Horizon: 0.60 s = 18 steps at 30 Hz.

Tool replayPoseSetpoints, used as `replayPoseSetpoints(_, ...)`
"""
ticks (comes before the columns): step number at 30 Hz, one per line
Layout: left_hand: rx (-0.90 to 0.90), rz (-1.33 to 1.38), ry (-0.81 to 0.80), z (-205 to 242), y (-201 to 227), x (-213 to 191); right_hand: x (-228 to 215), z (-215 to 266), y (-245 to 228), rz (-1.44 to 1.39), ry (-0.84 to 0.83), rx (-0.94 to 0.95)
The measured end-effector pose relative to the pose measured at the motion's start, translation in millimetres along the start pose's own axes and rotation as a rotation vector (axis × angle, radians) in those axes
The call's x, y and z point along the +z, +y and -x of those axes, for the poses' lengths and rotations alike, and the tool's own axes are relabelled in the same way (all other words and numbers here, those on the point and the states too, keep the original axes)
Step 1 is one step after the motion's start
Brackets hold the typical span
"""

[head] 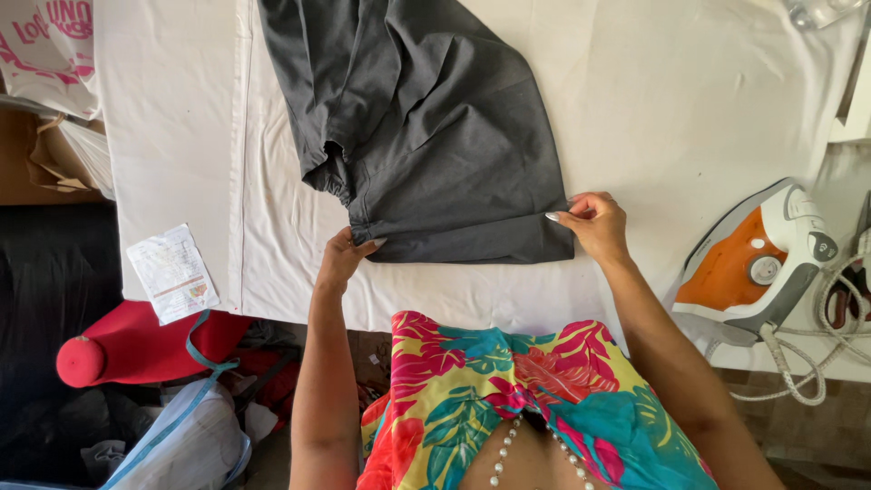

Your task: The person irons a grey skirt on a table, turning it and smoothing the fabric by hand before pressing it with an iron.

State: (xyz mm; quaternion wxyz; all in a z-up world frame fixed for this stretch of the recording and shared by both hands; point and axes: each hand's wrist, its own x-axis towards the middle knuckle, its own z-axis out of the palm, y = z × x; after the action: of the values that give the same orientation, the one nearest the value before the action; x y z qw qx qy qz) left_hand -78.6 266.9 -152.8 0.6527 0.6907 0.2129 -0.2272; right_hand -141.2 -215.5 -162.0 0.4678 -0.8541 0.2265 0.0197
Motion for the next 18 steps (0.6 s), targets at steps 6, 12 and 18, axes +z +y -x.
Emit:
replayPoseSetpoints(6, -0.114, -0.762, 0.031, 9.8, 77.8, 16.7, -6.5, 8.0, -20.7, -0.026, 0.038, 0.143)
replayPoseSetpoints(12, 0.526, -1.333, 0.16, -64.3, 165.6, 175.1, -17.8, 25.4, -40.5, -0.143, -0.003, 0.341)
replayPoseSetpoints(18, 1.197, -1.856, -0.424, -192.6, 138.9, 348.7, -16.3, 54.0, -44.2, -0.035, -0.003, 0.105)
